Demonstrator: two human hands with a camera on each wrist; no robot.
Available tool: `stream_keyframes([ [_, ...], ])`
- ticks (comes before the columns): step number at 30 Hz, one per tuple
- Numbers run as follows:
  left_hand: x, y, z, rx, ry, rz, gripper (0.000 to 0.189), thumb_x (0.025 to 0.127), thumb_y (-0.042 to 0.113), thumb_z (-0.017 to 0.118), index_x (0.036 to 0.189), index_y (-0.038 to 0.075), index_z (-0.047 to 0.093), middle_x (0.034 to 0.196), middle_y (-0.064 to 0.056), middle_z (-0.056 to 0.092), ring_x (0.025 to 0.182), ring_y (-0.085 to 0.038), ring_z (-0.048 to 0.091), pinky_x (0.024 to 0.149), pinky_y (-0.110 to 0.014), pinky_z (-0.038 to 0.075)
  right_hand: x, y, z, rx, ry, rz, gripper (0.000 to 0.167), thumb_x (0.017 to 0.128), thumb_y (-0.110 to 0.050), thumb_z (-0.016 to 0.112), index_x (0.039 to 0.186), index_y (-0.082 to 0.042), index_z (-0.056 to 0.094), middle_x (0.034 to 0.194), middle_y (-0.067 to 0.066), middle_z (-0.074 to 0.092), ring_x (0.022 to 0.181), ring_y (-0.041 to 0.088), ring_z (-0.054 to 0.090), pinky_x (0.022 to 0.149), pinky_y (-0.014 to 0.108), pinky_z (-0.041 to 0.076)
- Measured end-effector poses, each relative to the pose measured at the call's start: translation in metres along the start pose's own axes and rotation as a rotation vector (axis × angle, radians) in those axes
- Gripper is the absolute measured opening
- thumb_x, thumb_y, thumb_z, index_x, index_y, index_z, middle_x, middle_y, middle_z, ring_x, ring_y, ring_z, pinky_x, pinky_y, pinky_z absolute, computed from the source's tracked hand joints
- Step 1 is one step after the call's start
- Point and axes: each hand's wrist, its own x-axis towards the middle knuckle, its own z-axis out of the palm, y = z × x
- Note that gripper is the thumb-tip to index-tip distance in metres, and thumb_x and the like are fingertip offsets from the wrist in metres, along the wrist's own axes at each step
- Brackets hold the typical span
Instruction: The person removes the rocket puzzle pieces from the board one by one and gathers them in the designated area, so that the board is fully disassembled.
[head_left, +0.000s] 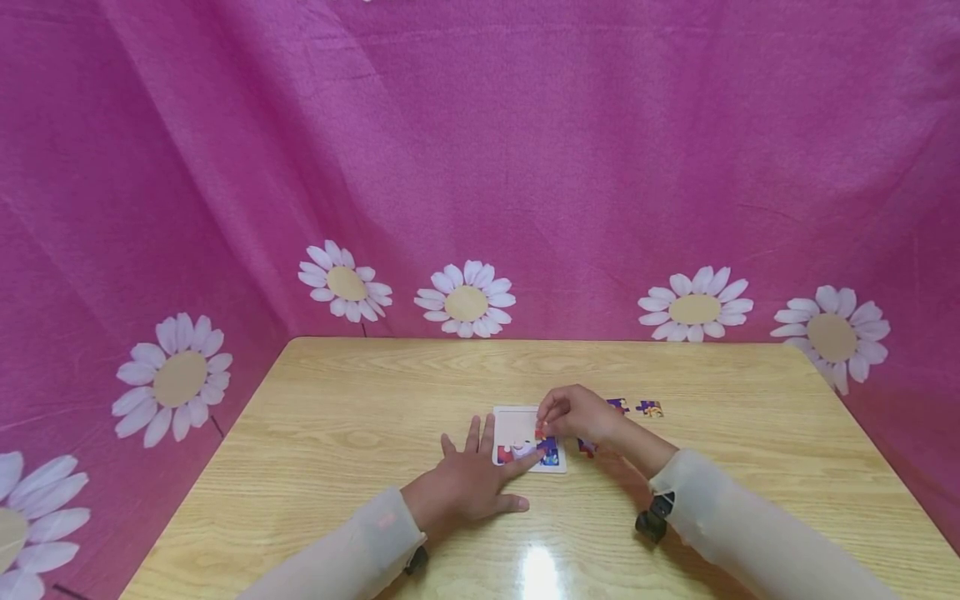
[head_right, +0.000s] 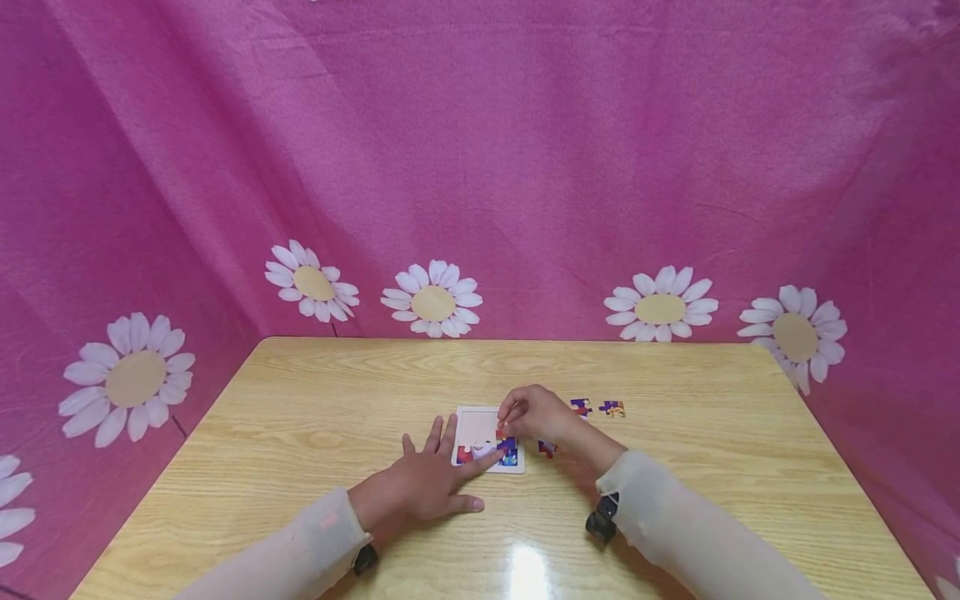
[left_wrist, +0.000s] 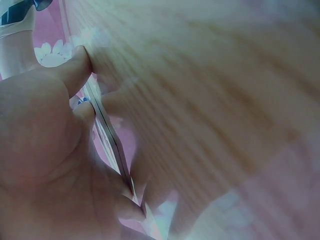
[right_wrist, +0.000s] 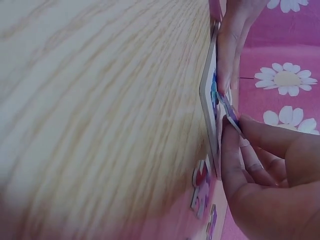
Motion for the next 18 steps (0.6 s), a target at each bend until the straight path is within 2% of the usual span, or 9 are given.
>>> stream_keyframes([
  [6,-0.001,0.000,0.000,0.005,0.014,0.008,0.071,0.094,0.078,0.043,0.155,0.065,0.008,0.170,-0.028,0.001,0.155,-0.051,-0.002,0.105,-0.086,0.018,-0.001,0.001,-0.001,0.014,0.043,0.034,0.009,0.090,0.004,0.073,0.099,0.003,0.072,0.092,0.011,0.075,0.085,0.017,0.067,0.074,0.030,0.056],
  [13,-0.001,0.000,-0.001,0.004,0.015,0.010,0.071,0.094,0.078,0.042,0.156,0.065,0.008,0.169,-0.030,0.000,0.155,-0.051,-0.004,0.105,-0.086,0.018,-0.004,0.005,-0.007,0.022,0.052,0.007,0.010,0.090,0.005,0.072,0.099,0.003,0.072,0.093,0.013,0.076,0.087,0.020,0.070,0.079,0.033,0.057],
  [18,-0.003,0.001,-0.002,-0.001,0.016,0.010,0.070,0.095,0.077,0.043,0.156,0.064,0.010,0.169,-0.030,-0.001,0.155,-0.051,-0.003,0.105,-0.086,0.017,-0.009,0.008,-0.012,0.014,0.068,0.027,0.009,0.091,0.005,0.071,0.099,0.001,0.072,0.094,0.010,0.075,0.087,0.019,0.069,0.079,0.035,0.059],
])
